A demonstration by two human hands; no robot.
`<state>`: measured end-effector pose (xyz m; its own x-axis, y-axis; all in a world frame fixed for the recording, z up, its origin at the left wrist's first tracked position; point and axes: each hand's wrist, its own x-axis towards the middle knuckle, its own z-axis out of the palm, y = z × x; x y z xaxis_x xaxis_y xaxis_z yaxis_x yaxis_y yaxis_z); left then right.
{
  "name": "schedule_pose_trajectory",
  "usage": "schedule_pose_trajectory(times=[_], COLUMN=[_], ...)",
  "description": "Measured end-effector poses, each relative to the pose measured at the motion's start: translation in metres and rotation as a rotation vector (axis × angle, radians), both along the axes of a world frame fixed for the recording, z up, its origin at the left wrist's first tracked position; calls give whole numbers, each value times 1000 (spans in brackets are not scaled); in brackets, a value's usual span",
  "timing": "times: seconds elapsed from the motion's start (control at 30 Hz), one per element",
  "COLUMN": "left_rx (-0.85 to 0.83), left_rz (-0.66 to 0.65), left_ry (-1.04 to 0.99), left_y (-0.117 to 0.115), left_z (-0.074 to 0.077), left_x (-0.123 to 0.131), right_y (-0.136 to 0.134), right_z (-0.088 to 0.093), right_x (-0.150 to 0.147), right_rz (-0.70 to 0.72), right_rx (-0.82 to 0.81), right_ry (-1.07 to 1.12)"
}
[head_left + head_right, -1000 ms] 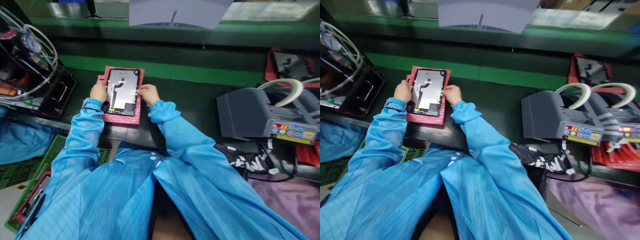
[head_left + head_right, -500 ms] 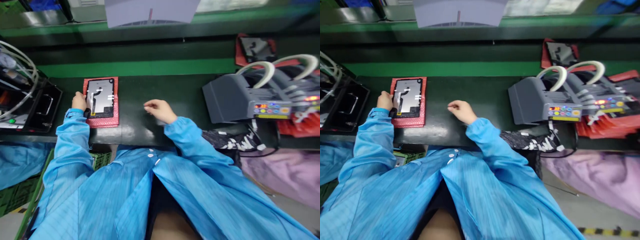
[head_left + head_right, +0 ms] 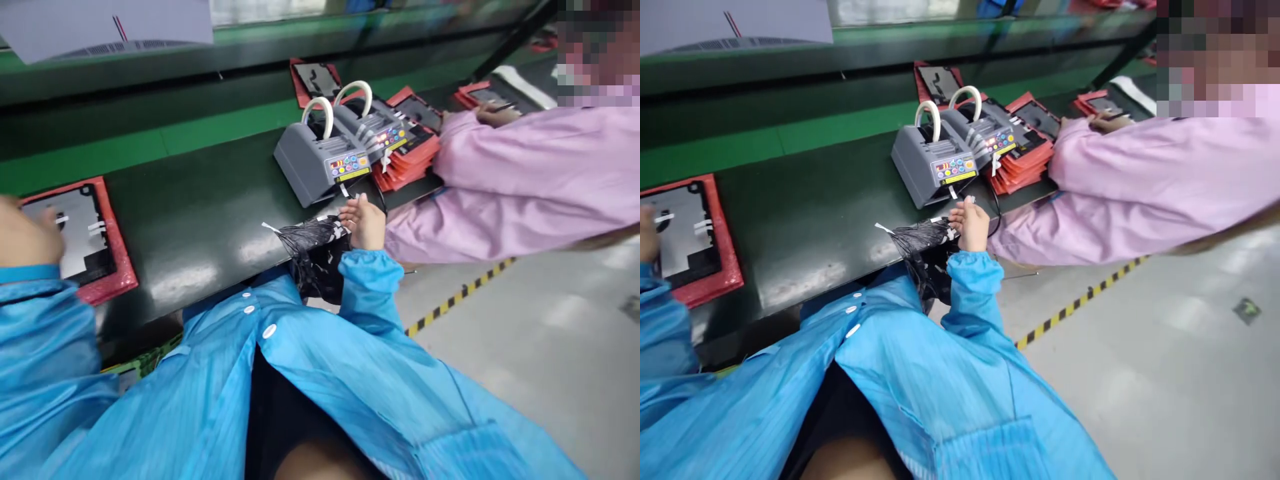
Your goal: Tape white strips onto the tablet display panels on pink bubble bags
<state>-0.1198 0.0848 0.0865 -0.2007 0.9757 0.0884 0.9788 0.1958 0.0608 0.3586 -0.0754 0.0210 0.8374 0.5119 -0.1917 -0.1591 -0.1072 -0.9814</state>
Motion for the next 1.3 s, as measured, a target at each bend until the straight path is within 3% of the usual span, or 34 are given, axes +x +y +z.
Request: schedule_pose_trajectory(times=[0.1,0.17,0.27,0.33,0.4,0.47,0.53,0.6,0.7,0.8,0.93,1.07,1.2,1.3], left_rx=[161,64,-72,-150,-204,-216,-198,-177,-189,-236,-296,-318,-320,-289], left_rz=[-289,-459,-520,-548,-561,-566,-577,-601,-604,-568,-551,-563,-564,-530], left_ry=[-146,-124,-111,-136,-170,-191,-201,-212,-258,-317,-372,-396,-435,-520], left_y=[-3,-2,9,23,38,52,62,67,70,74,82,85,84,85], left_z=[5,-1,-22,-39,-56,-69,-77,-81,-81,-78,-78,-80,-81,-85], left_x=[73,119,170,192,209,224,234,238,237,234,238,243,243,241], right_y=[15,20,17,16,29,64,123,194,293,356,397,416,423,421], right_z=[-1,-3,-5,-5,-6,-6,-3,2,9,8,-7,-20,-16,-6], right_x=[2,3,-4,-19,-42,-67,-86,-92,-78,-47,-3,27,32,12], right_rz=[60,20,-86,-85,36,229,371,393,314,202,108,44,203,307], right_rx=[25,34,63,128,196,200,125,-29,-381,-648,-834,-771,-822,-835], right_ry=[4,-26,-226,-404,-519,-595,-717,-808,-877,-942,-940,-837,-979,-1072])
